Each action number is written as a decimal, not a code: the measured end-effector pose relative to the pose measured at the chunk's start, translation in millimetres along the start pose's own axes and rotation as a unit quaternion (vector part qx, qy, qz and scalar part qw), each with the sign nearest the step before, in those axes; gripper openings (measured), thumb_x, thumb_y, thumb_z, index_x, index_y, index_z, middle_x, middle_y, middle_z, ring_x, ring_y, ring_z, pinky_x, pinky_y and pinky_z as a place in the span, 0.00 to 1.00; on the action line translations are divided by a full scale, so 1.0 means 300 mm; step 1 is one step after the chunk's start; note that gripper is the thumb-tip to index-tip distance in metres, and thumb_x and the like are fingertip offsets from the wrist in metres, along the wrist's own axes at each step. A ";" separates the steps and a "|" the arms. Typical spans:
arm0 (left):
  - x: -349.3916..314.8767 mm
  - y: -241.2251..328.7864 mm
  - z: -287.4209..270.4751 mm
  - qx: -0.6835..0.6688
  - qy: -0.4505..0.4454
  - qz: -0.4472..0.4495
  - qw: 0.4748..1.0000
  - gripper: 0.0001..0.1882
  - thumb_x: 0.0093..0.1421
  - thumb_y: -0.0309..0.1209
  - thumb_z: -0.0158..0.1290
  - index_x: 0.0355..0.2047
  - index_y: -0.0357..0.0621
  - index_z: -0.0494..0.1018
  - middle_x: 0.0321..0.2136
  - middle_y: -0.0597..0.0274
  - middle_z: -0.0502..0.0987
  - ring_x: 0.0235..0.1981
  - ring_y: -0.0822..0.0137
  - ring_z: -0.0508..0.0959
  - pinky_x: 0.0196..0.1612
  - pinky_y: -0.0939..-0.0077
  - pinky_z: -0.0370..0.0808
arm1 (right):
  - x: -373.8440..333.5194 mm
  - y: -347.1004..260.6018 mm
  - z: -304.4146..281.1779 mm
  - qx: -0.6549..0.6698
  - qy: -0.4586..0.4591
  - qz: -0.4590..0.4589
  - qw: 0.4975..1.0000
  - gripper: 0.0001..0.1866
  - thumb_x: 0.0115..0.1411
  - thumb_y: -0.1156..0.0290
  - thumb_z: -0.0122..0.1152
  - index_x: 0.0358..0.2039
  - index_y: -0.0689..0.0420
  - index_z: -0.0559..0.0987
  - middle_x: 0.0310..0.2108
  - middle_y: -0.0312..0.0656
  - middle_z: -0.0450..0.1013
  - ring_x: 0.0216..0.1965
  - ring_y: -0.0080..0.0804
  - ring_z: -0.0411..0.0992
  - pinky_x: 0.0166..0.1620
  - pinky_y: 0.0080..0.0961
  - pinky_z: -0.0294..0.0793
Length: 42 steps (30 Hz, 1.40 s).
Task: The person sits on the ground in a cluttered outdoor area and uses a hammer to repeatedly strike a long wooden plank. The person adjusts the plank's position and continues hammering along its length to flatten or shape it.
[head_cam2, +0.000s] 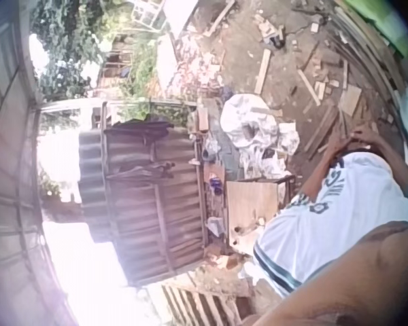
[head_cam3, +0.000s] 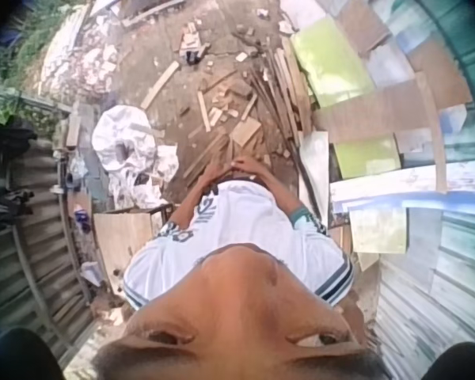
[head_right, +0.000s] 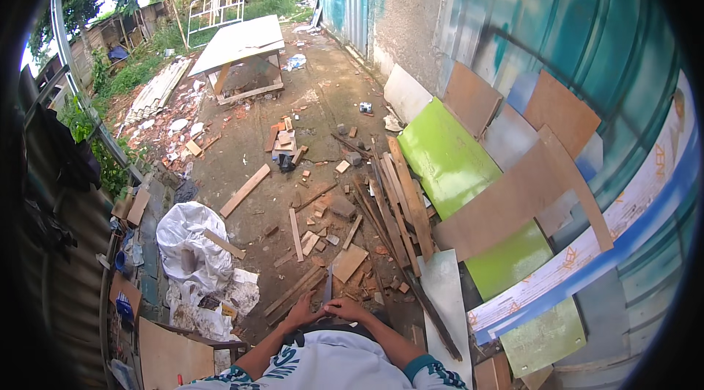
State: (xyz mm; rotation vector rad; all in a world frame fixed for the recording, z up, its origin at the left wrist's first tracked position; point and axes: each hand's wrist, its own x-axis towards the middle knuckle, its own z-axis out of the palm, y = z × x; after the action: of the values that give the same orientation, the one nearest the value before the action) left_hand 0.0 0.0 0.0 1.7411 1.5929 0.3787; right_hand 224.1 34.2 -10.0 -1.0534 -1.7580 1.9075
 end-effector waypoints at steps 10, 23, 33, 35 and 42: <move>-0.031 0.030 -0.022 -0.004 -0.007 -0.023 1.000 0.54 0.51 0.65 0.60 0.67 0.41 0.57 0.65 0.38 0.61 0.64 0.43 0.67 0.62 0.56 0.68 | 0.002 0.042 0.018 0.020 0.005 0.017 1.000 0.16 0.68 0.59 0.56 0.48 0.55 0.82 0.35 0.32 0.80 0.34 0.18 0.74 0.36 0.20 0.74; -0.036 0.108 -0.060 -0.215 -0.052 -0.032 0.975 0.47 0.58 0.51 0.62 0.69 0.40 0.54 0.63 0.41 0.65 0.62 0.50 0.70 0.63 0.59 0.68 | -0.016 -0.046 0.026 0.096 0.037 0.016 0.995 0.18 0.71 0.56 0.53 0.48 0.55 0.81 0.36 0.30 0.77 0.33 0.18 0.71 0.38 0.20 0.73; -0.036 0.106 -0.172 -0.280 -0.118 0.019 0.952 0.43 0.61 0.42 0.60 0.70 0.47 0.51 0.63 0.46 0.67 0.62 0.51 0.70 0.63 0.59 0.69 | -0.089 -0.459 0.037 0.220 -0.135 0.045 0.965 0.19 0.75 0.58 0.46 0.52 0.58 0.78 0.27 0.31 0.69 0.31 0.19 0.69 0.39 0.19 0.71; -0.034 0.145 -0.218 -0.227 -0.103 0.043 0.967 0.44 0.60 0.48 0.59 0.70 0.45 0.52 0.62 0.45 0.68 0.61 0.50 0.71 0.62 0.59 0.70 | -0.075 -0.439 0.038 0.236 -0.150 0.029 0.960 0.17 0.74 0.59 0.47 0.49 0.58 0.78 0.28 0.31 0.69 0.31 0.19 0.70 0.39 0.20 0.71; -0.074 0.199 -0.355 -0.167 -0.051 0.149 0.973 0.44 0.62 0.51 0.55 0.70 0.42 0.52 0.61 0.45 0.69 0.62 0.49 0.71 0.62 0.59 0.68 | -0.038 -0.499 0.054 0.235 -0.175 -0.012 0.956 0.14 0.73 0.61 0.52 0.44 0.60 0.78 0.26 0.32 0.70 0.30 0.19 0.71 0.39 0.20 0.72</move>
State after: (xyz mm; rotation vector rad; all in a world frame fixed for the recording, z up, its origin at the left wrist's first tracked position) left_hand -30.2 14.9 119.4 1.7032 1.1192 0.6513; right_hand 185.7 41.5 135.9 -0.5450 -1.3437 2.4444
